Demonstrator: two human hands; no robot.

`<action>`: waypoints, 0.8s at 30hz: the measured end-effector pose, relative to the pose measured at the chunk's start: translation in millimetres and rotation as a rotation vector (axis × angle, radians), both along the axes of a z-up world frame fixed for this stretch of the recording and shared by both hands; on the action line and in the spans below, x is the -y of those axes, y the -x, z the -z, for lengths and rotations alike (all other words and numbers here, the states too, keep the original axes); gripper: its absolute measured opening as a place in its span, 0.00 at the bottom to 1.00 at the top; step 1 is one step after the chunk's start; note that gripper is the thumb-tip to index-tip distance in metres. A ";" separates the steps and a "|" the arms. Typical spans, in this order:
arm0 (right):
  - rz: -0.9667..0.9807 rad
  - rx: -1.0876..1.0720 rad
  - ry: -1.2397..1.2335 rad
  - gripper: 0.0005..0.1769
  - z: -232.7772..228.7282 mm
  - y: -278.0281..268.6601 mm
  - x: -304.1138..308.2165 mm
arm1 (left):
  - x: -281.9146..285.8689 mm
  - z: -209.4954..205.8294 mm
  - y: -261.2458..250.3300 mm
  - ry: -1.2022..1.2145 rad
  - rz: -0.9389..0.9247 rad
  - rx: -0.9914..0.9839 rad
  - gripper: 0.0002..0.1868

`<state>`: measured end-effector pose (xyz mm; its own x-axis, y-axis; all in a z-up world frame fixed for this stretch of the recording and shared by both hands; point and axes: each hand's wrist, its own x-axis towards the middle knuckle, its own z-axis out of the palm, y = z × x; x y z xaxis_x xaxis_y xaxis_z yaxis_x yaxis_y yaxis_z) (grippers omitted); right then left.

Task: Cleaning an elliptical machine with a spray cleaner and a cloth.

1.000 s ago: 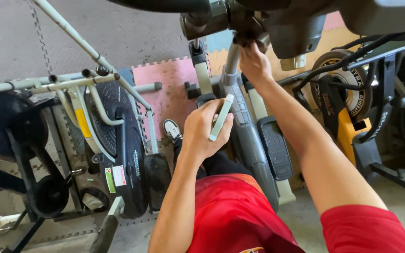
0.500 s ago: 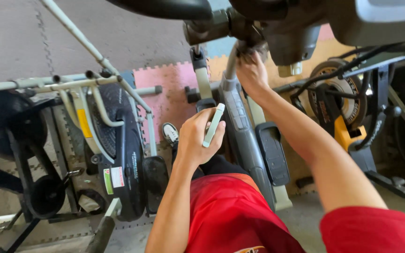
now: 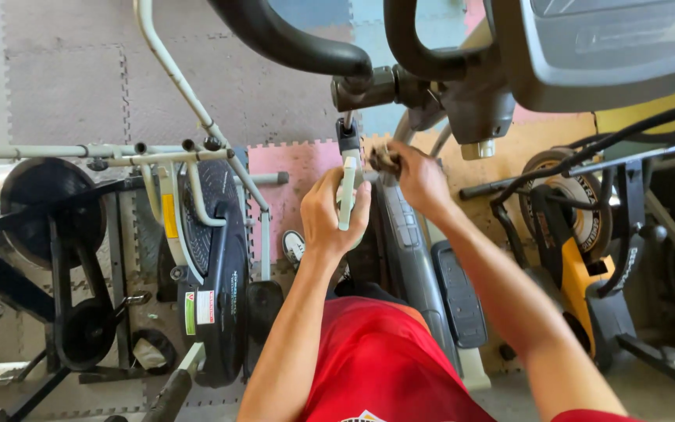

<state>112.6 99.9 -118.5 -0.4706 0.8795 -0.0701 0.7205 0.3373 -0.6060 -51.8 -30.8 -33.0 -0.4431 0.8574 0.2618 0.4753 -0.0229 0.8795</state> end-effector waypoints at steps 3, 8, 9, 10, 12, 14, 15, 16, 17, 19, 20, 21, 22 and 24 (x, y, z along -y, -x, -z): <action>0.050 -0.324 -0.102 0.28 -21.0 27.5 2.8 | 1.9 -11.7 2.2 -0.074 -0.004 0.018 0.14; 0.084 -0.776 -0.104 0.25 -38.6 87.1 -25.9 | 5.4 -23.0 7.5 -0.126 -0.017 -0.018 0.14; -0.048 -0.916 -0.219 0.25 -37.7 100.0 -34.4 | 6.3 -25.6 9.2 -0.145 -0.019 -0.024 0.14; -0.049 -0.917 -0.222 0.25 -40.2 112.9 -36.1 | 6.6 -25.9 11.4 -0.148 -0.019 -0.025 0.14; -0.048 -0.647 -0.405 0.22 -44.9 138.6 -39.0 | 7.4 -26.4 16.2 -0.158 -0.037 -0.017 0.16; -0.062 -0.706 -0.436 0.21 -70.7 151.5 -30.8 | 8.8 -26.9 20.6 -0.151 -0.058 -0.004 0.16; -0.081 -0.766 -0.463 0.20 -83.8 158.7 -26.9 | 9.4 -27.2 23.6 -0.143 -0.083 0.010 0.15; -0.076 -0.766 -0.466 0.20 -91.8 160.5 -24.3 | 10.2 -27.2 27.2 -0.144 -0.077 0.009 0.15; 0.000 -0.913 -0.269 0.24 -99.9 162.8 -21.6 | 11.0 -27.4 31.2 -0.156 -0.074 0.007 0.16; 0.073 -1.058 -0.069 0.28 -109.5 168.5 -19.7 | 11.3 -29.4 41.5 -0.173 -0.066 0.000 0.16; 0.052 -1.081 -0.370 0.25 -110.0 169.0 -19.1 | 12.0 -30.8 45.5 -0.170 -0.066 0.009 0.15; 0.019 -1.084 -0.671 0.21 -110.3 169.4 -18.5 | 12.7 -32.0 49.4 -0.167 -0.067 0.017 0.14; 0.028 -1.082 -0.678 0.21 -89.7 171.3 -24.7 | 13.0 -33.2 53.7 -0.168 -0.056 0.017 0.14; -0.075 -0.689 -0.517 0.21 -47.6 174.1 -36.3 | 14.5 -34.9 61.3 -0.114 -0.011 0.017 0.15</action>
